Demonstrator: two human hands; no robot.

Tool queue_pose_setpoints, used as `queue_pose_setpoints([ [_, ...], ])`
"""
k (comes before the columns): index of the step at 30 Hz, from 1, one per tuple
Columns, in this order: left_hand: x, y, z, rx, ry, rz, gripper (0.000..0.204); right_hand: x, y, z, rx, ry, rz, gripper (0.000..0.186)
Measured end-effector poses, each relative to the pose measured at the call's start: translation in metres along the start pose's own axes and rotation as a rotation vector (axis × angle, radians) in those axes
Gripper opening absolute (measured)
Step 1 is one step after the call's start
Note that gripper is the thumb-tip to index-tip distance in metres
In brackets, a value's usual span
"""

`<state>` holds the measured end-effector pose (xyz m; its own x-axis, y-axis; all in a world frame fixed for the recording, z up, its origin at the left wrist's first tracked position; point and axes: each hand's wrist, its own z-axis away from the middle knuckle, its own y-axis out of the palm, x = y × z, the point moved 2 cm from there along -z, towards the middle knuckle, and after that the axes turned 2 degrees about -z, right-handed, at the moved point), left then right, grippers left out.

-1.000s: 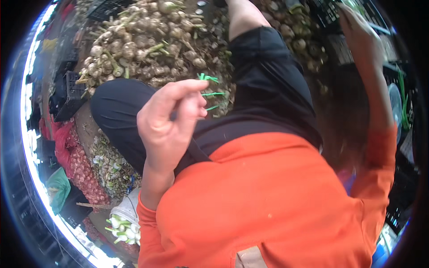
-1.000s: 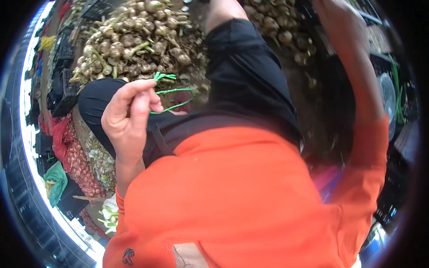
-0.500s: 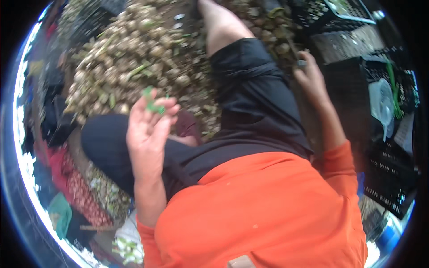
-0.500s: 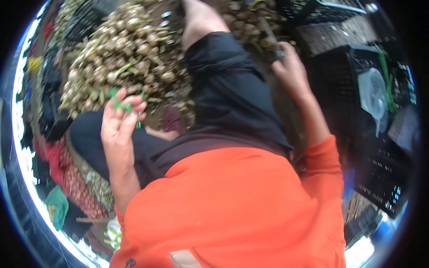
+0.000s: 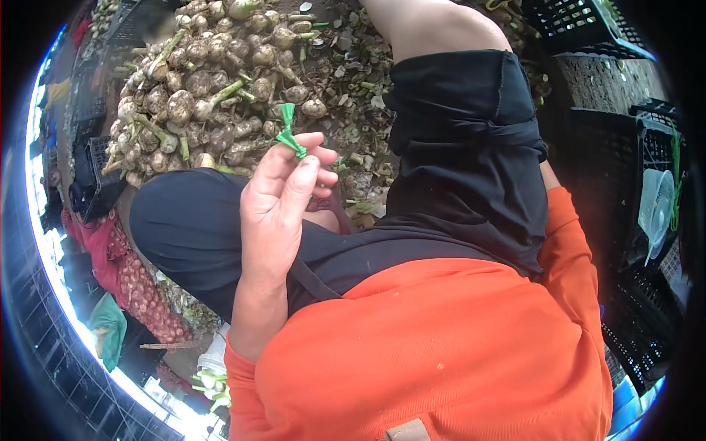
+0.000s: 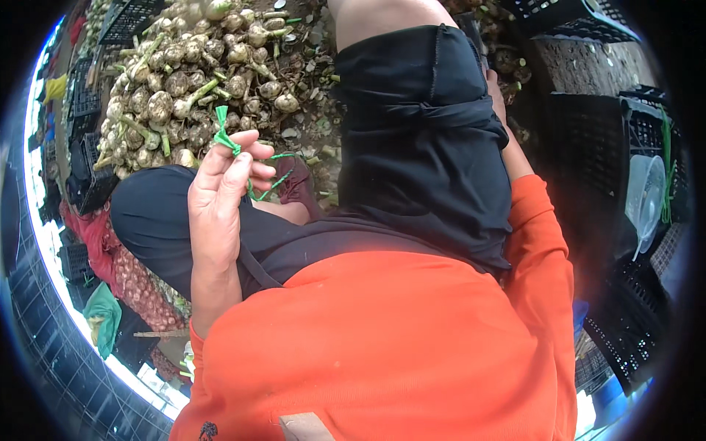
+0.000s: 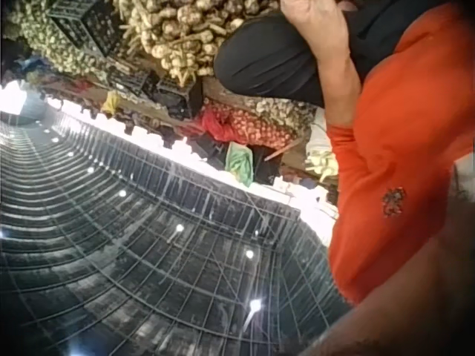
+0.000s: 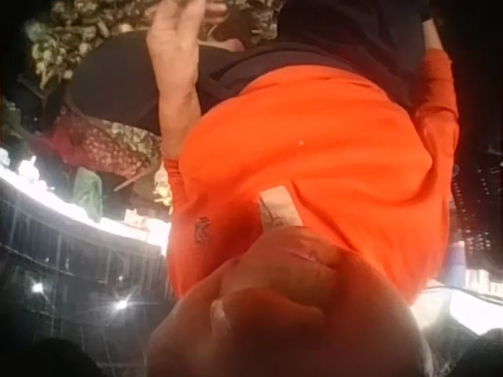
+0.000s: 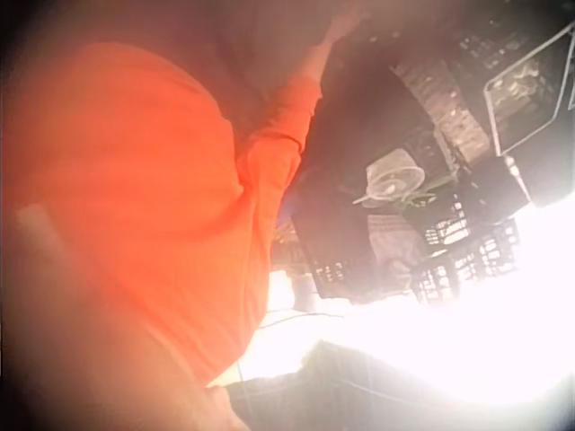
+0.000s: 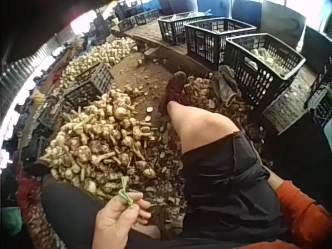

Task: The person creates a handle or fastening for a blue metal bottle by braiding green plastic twine, cutting the excess with a blade, and tying the braided cord around the neck of the bottle.

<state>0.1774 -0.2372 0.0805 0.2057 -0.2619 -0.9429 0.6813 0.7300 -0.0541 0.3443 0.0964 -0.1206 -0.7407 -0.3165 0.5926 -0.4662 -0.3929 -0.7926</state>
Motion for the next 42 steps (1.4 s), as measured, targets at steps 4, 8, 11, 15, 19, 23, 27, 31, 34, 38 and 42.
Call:
queue_pose_setpoints([
  [4,-0.002,0.004,0.003,0.006,0.028,-0.052,0.029,-0.017,0.000,0.002,0.002,-0.114,-0.145,0.058],
  [8,-0.006,0.005,0.009,0.033,-0.006,0.000,0.027,-0.035,-0.010,0.003,-0.005,-0.149,-0.227,0.058],
  [11,-0.007,0.007,0.016,0.028,0.047,-0.023,0.024,-0.055,-0.014,-0.003,-0.036,-0.221,-0.187,0.058],
  [15,-0.008,0.003,0.024,-0.030,0.059,-0.085,0.022,-0.045,-0.001,0.016,0.028,-0.111,0.002,0.052],
  [19,-0.008,-0.001,0.028,-0.036,0.058,-0.081,0.022,-0.053,0.011,0.012,-0.021,-0.205,-0.007,0.053],
  [23,-0.006,0.004,0.023,0.059,-0.027,0.044,0.029,-0.065,0.001,0.003,-0.096,-0.236,0.025,0.053],
  [27,-0.012,0.018,0.023,0.242,-0.024,0.079,0.039,0.044,-0.090,0.058,-0.198,-0.336,-0.553,0.026],
  [31,-0.033,0.038,0.044,0.321,-0.040,-0.094,0.039,0.169,-0.140,0.147,0.030,-0.796,-0.540,0.021],
  [34,-0.024,0.063,0.052,0.434,-0.061,-0.125,0.041,0.163,-0.119,0.188,0.386,-0.775,-0.877,0.014],
  [38,-0.022,0.086,0.069,0.507,-0.068,-0.160,0.030,0.142,-0.137,0.211,0.211,-0.841,-0.837,0.013],
  [42,-0.028,0.107,0.081,0.520,0.031,-0.150,0.022,0.126,-0.164,0.230,0.149,-0.738,-0.852,0.016],
])
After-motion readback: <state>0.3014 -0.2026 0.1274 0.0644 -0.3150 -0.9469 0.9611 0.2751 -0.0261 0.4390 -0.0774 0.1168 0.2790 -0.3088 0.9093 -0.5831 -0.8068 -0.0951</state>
